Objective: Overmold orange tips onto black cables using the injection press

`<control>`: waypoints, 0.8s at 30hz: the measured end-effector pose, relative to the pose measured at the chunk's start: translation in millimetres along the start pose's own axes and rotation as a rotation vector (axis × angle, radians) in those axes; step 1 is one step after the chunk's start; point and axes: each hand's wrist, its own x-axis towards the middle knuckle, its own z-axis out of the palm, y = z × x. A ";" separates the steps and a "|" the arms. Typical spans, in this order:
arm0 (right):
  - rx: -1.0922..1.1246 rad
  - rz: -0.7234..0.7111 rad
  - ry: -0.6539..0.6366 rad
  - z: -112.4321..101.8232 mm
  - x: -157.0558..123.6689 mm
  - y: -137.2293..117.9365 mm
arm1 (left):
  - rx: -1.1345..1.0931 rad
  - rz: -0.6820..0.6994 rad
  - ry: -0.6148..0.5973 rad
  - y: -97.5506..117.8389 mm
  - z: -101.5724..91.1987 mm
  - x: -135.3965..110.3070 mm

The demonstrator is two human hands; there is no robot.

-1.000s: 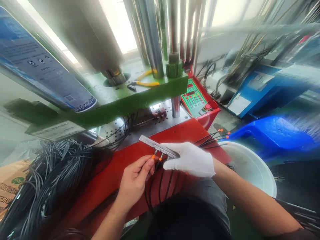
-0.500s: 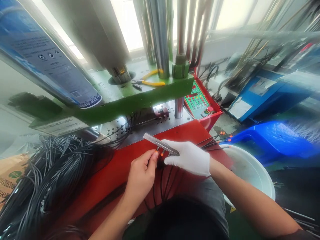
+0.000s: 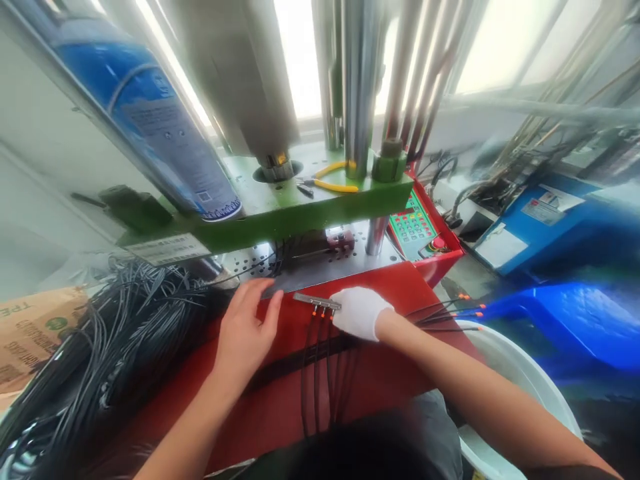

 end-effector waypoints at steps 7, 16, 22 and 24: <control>-0.259 -0.152 0.286 35.9 -5.3 -19.5 | 0.295 0.200 -0.022 -37.8 27.2 21.7; -0.288 -0.206 0.327 40.6 -4.6 -21.1 | 0.133 -0.150 -0.155 -42.5 67.3 55.5; -0.287 -0.266 0.370 40.5 -1.5 -18.1 | -0.995 -0.662 -0.492 -3.6 79.9 98.3; -0.269 -0.278 0.362 40.5 0.1 -15.2 | -1.254 -0.748 -0.467 -0.1 90.5 119.5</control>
